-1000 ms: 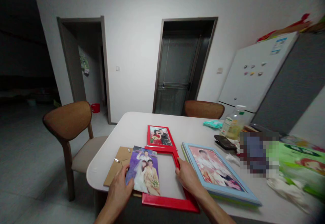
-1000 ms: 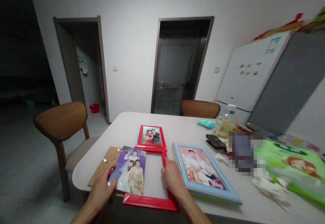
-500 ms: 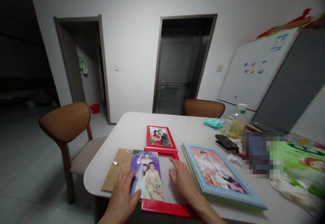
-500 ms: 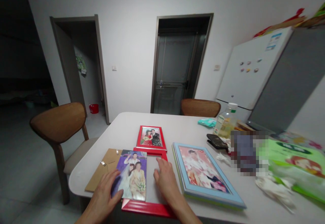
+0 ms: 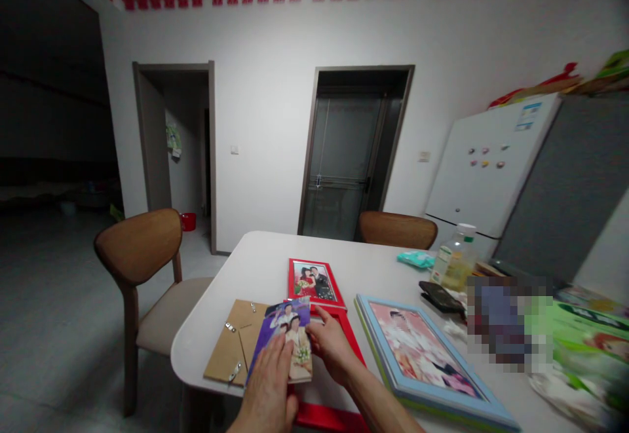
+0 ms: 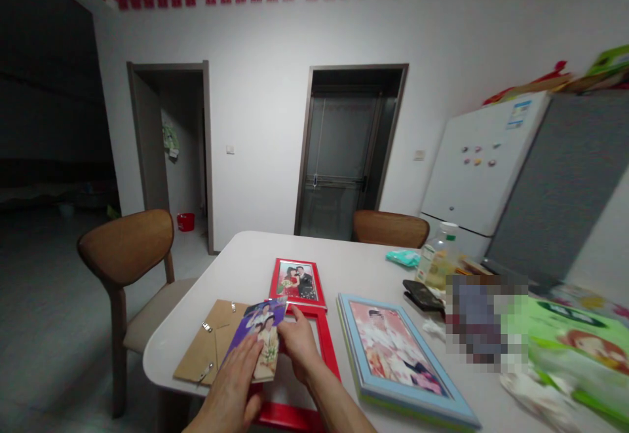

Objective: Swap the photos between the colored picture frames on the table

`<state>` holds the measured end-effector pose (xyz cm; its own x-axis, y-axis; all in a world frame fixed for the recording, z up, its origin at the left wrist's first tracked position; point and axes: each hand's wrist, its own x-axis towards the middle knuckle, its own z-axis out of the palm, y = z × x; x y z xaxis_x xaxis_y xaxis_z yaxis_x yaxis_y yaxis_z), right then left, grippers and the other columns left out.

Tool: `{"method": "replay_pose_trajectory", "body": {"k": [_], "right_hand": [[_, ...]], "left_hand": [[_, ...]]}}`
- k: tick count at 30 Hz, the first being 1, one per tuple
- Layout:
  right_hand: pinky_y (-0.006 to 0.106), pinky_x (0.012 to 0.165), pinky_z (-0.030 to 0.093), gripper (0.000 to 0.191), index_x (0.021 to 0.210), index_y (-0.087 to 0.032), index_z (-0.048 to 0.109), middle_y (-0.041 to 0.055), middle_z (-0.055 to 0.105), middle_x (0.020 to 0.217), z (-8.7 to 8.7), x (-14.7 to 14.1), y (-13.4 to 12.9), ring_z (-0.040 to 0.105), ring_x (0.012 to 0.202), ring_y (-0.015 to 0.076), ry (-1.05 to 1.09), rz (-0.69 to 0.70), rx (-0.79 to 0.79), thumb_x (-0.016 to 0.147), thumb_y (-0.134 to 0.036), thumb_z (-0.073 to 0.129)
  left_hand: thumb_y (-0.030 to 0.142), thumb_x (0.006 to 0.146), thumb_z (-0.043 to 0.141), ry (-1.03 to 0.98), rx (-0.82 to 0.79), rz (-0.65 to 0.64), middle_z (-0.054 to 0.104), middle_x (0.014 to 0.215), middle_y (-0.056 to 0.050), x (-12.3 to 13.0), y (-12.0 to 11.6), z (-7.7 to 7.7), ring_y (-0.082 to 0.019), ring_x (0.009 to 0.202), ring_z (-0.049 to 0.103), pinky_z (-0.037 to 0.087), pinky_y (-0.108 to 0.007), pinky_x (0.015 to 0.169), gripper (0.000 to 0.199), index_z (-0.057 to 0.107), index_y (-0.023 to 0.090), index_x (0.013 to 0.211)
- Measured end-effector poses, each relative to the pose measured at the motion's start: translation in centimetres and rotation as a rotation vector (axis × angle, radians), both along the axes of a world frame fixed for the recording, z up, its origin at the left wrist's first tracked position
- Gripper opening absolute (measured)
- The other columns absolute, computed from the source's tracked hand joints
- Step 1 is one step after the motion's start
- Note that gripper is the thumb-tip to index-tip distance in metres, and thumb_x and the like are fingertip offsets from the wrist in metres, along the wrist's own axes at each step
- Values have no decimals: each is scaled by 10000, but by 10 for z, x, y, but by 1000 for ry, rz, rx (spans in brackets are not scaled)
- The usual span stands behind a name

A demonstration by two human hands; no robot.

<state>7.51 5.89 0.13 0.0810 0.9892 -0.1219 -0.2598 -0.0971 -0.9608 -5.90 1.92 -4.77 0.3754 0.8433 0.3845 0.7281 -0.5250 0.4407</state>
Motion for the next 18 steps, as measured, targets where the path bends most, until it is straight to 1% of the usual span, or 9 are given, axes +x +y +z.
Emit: {"method": "replay_pose_trajectory", "body": {"k": [2,5,7,9,10,12,14,16,18], "right_hand": [[163,386,302,666,1189,-131,354,-97,457,433,15,-5,-4,395,357,53,52,-6,25,564,-180,579],[184,430,367,618,1172,-156,359,-30,565,603,23,-5,-8,501,461,77,106,-38,74,614,-278,597],[207,474,407,504,1094,-155,427,19,597,721,18,0,-9,551,539,96,109,-48,63,647,-327,581],[224,508,430,389,987,-145,487,40,604,741,5,5,-10,571,563,107,100,-53,-31,658,-331,575],[233,522,438,345,947,-145,501,45,608,733,-1,7,-11,578,571,113,112,-46,-83,664,-331,569],[251,550,451,292,912,-153,508,53,622,731,-12,11,-11,595,606,132,183,-14,-132,681,-328,539],[258,577,460,258,920,-164,504,57,640,772,-18,15,-12,608,671,148,259,-11,-71,689,-280,500],[259,597,467,283,949,-167,492,57,652,814,-17,24,-13,611,725,160,265,-53,15,671,-191,448],[265,595,471,356,973,-153,485,64,660,801,-12,37,-13,617,721,172,186,-82,26,631,-124,393]], "left_hand": [[67,610,424,-125,81,-4,432,1252,-139,4,8,0,-239,1161,382,331,-412,958,586,436,110,1194],[73,693,360,-385,111,20,544,1152,-86,-2,17,15,-198,1075,484,380,-364,926,475,503,171,1135],[154,735,405,-592,60,84,602,1066,-82,-7,19,31,-215,1003,539,405,-361,894,370,547,175,1077],[265,739,472,-834,-43,164,642,969,-100,-6,17,42,-245,932,576,432,-366,848,301,593,143,986],[315,731,494,-967,-109,193,652,934,-109,-2,16,45,-256,912,584,445,-366,824,307,603,127,947],[381,718,511,-1207,-259,185,656,912,-121,11,11,43,-264,906,587,464,-355,785,354,600,106,923],[404,711,519,-1346,-395,107,651,931,-128,26,6,36,-262,922,580,472,-343,771,405,576,93,963],[389,698,533,-1363,-454,27,631,983,-137,36,2,28,-257,953,565,467,-337,786,455,528,86,1037],[347,691,523,-1305,-440,-17,571,1094,-153,37,0,23,-245,1012,529,446,-334,827,521,442,80,1130]]}}
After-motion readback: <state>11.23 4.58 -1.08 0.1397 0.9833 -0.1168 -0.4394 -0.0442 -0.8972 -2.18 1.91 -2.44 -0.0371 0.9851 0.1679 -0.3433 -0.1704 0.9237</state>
